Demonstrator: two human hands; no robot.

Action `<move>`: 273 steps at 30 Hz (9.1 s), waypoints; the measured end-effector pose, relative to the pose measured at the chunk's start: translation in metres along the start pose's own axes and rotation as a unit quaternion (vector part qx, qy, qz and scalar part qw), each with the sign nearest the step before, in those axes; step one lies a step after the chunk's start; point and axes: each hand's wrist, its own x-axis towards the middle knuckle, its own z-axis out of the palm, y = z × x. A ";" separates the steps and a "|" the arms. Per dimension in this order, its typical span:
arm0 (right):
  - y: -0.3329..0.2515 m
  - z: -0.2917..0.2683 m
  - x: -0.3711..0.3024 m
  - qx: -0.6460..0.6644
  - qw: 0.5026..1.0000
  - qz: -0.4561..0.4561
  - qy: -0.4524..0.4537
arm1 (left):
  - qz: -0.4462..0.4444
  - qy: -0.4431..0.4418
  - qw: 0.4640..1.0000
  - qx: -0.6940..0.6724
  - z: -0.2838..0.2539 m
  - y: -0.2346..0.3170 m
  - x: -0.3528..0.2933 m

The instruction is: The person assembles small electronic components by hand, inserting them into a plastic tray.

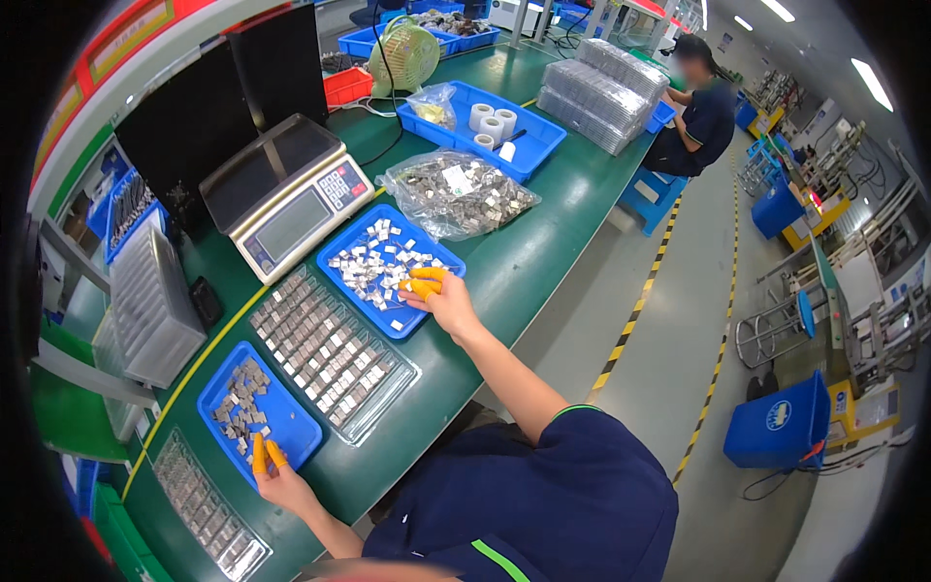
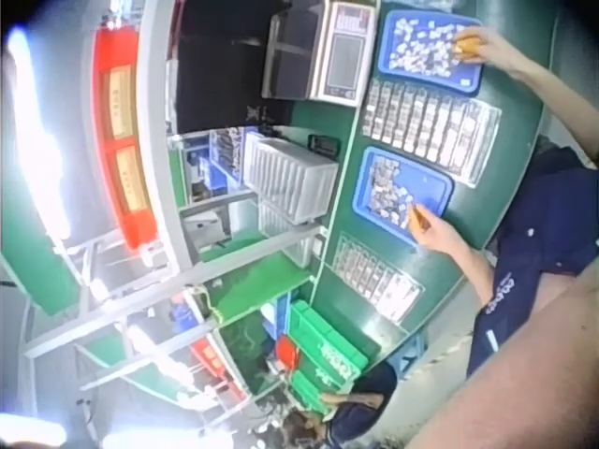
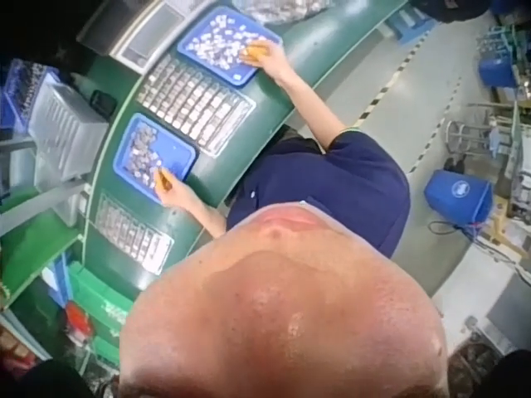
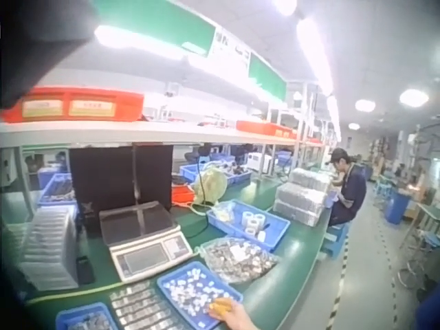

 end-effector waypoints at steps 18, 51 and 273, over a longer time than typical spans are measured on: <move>0.007 0.093 -0.101 -0.185 0.936 -0.018 -0.299 | -0.077 -0.152 0.959 -0.226 0.028 0.027 -0.044; 0.000 0.097 -0.103 0.006 0.975 0.130 -0.182 | -0.155 -0.204 0.917 -0.306 0.029 0.055 -0.024; -0.005 0.106 -0.085 -0.135 0.963 -0.061 -0.227 | -0.238 -0.200 0.887 -0.341 0.028 0.059 -0.016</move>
